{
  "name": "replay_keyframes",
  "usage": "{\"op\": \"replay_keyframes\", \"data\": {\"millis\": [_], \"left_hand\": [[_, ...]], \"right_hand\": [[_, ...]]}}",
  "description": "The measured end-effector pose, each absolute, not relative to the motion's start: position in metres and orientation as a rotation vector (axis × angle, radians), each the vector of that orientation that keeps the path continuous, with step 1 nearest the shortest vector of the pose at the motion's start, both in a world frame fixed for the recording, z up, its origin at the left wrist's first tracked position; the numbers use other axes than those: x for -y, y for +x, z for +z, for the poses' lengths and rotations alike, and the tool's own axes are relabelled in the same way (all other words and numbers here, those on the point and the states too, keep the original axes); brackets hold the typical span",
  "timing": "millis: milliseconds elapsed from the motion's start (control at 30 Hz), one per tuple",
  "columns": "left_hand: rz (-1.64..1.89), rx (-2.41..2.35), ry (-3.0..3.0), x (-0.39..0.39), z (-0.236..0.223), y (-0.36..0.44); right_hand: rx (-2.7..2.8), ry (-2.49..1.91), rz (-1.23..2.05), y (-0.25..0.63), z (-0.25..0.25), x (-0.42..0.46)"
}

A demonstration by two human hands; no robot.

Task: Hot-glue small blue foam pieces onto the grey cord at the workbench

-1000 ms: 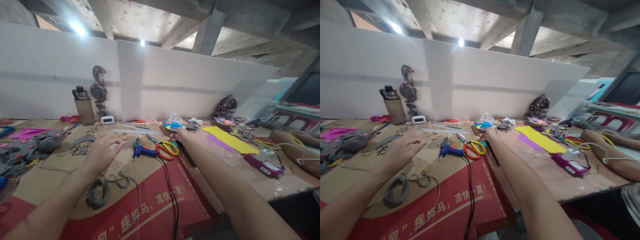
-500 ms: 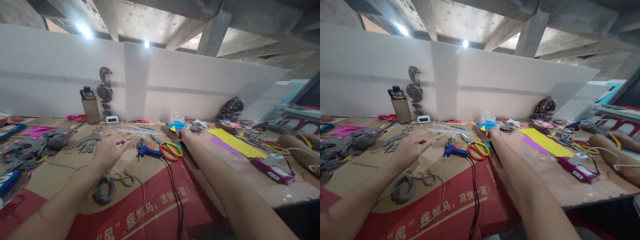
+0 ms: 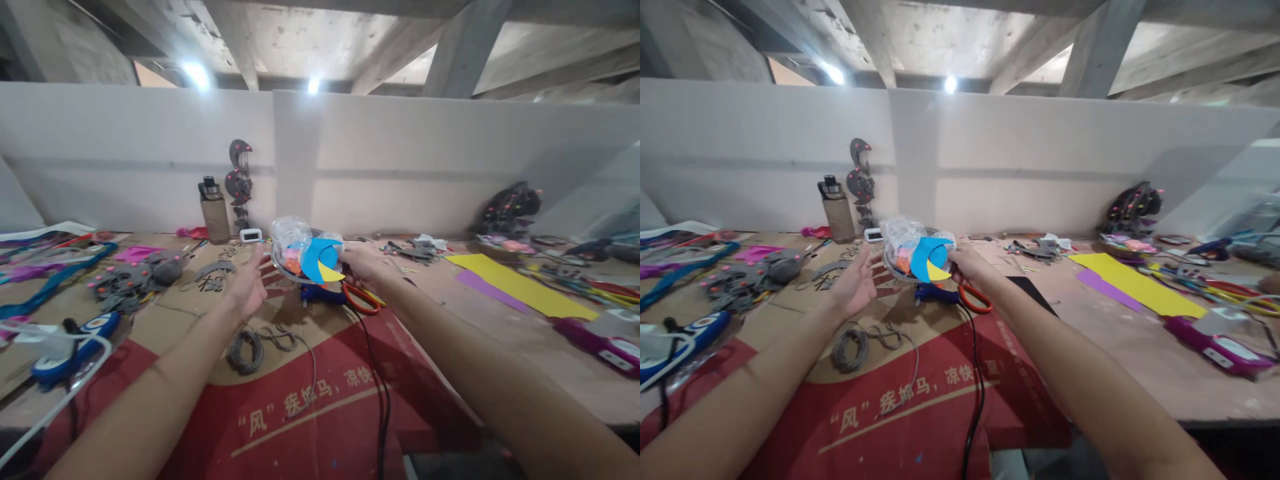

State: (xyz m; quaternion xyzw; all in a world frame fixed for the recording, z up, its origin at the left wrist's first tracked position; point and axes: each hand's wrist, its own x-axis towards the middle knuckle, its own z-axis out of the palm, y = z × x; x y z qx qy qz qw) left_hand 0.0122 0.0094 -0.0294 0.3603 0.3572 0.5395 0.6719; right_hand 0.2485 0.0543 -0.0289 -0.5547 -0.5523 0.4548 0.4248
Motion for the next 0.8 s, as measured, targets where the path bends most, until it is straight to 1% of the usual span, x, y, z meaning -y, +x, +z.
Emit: {"op": "replay_keyframes", "data": {"millis": [167, 267, 333, 433, 467, 500, 533, 600, 700, 800], "left_hand": [[1.117, -0.756, 0.716, -0.008, -0.031, 0.014], [1.156, -0.786, 0.695, -0.010, -0.034, 0.014], [1.196, -0.806, 0.688, -0.012, -0.036, 0.015], [1.228, -0.840, 0.668, -0.014, -0.038, 0.015], [1.232, -0.846, 0.664, -0.015, -0.039, 0.015], [1.239, -0.843, 0.662, -0.016, -0.040, 0.015], [1.247, -0.830, 0.662, -0.016, -0.041, 0.016], [1.266, -0.789, 0.666, -0.016, -0.043, 0.018], [1.289, -0.753, 0.663, -0.013, -0.045, 0.023], [1.261, -0.716, 0.673, -0.010, -0.044, 0.029]], "right_hand": [[1.580, -1.303, 1.297, 0.225, -0.032, -0.040], [1.604, -1.278, 1.270, 0.224, -0.035, -0.044], [1.607, -1.273, 1.077, 0.225, -0.034, -0.044], [1.587, -1.182, 0.464, 0.224, -0.025, -0.031], [1.603, -1.116, 0.292, 0.223, -0.020, -0.023], [1.665, -1.021, 0.199, 0.220, -0.015, -0.014], [1.773, -0.915, 0.144, 0.216, -0.010, -0.005], [2.063, -0.778, 0.131, 0.208, -0.004, 0.011], [2.294, -0.846, 0.130, 0.200, -0.005, 0.019], [2.330, -0.952, 0.077, 0.199, -0.015, 0.012]]}}
